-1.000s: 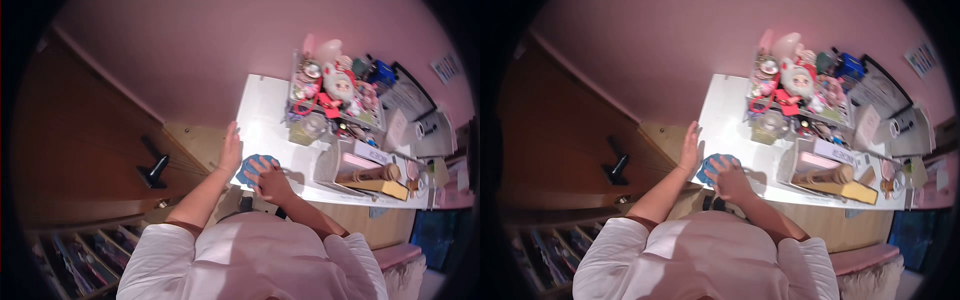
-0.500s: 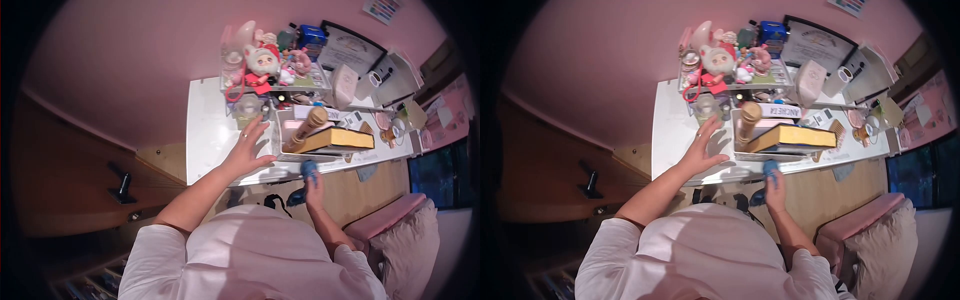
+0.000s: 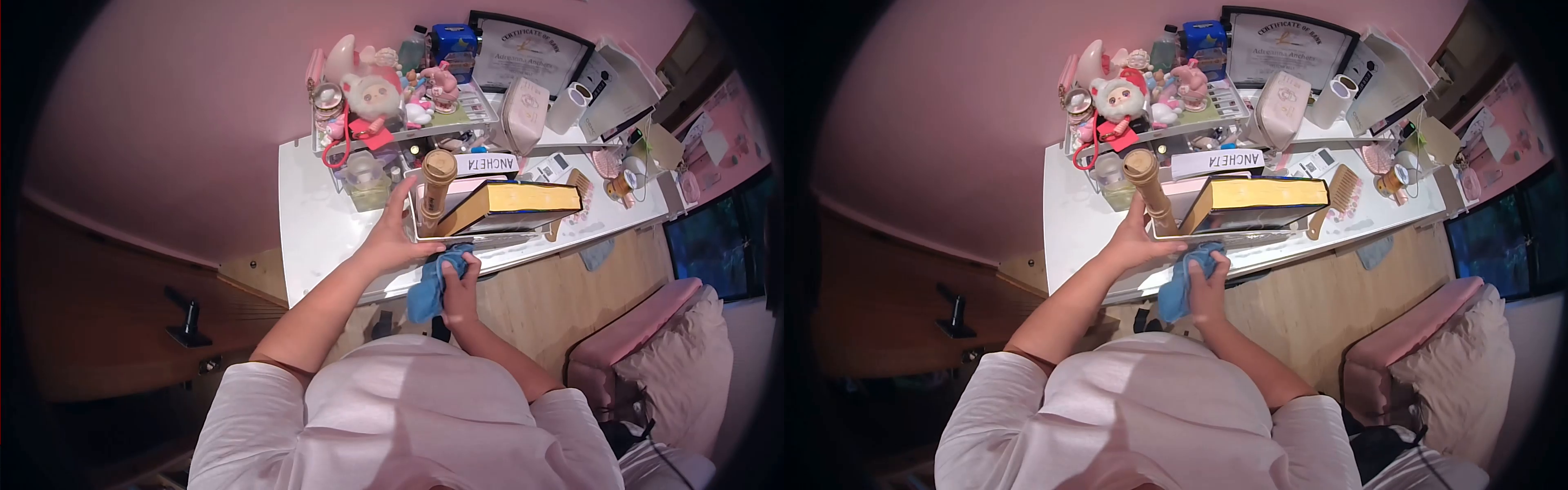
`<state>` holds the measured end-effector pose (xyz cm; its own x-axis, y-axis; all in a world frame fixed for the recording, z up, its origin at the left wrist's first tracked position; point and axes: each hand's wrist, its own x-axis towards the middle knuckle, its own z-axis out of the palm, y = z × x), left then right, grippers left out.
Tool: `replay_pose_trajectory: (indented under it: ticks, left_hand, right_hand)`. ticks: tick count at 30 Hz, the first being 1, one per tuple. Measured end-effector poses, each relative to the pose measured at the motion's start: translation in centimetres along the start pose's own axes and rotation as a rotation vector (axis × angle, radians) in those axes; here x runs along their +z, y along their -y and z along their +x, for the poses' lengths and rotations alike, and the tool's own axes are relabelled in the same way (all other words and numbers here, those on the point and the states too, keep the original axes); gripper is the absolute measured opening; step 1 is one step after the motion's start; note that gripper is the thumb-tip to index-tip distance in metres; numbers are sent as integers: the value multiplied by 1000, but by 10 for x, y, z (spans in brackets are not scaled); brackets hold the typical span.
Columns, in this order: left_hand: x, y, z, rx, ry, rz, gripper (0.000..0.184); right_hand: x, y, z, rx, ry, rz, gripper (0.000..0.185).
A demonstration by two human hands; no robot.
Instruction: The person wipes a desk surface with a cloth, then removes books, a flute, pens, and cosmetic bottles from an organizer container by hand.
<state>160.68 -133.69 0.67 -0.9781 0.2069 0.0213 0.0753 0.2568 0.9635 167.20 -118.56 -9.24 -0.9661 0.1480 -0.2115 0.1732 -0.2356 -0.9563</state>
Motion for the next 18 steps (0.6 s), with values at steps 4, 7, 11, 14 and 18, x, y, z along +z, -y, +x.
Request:
replay_pose_trajectory:
  ticks: [4,7,11,14,18]
  left_hand:
    - [3,15,-9,82,-95,-128,119]
    - [16,32,-31,35,-266,-94,116]
    - [32,32,-68,-192,5,-243,77]
    - [26,14,-70,-113,148,-120,48]
    - [-5,17,-63,491,222,91,29]
  right_hand:
    - [-18,68,-14,296,209,212,34]
    - [-33,71,-2,361,439,85,31]
    - [-30,85,6,337,565,-108,28]
    - [-36,83,0,98,509,-203,23]
    - [-92,88,12,-309,82,-255,15]
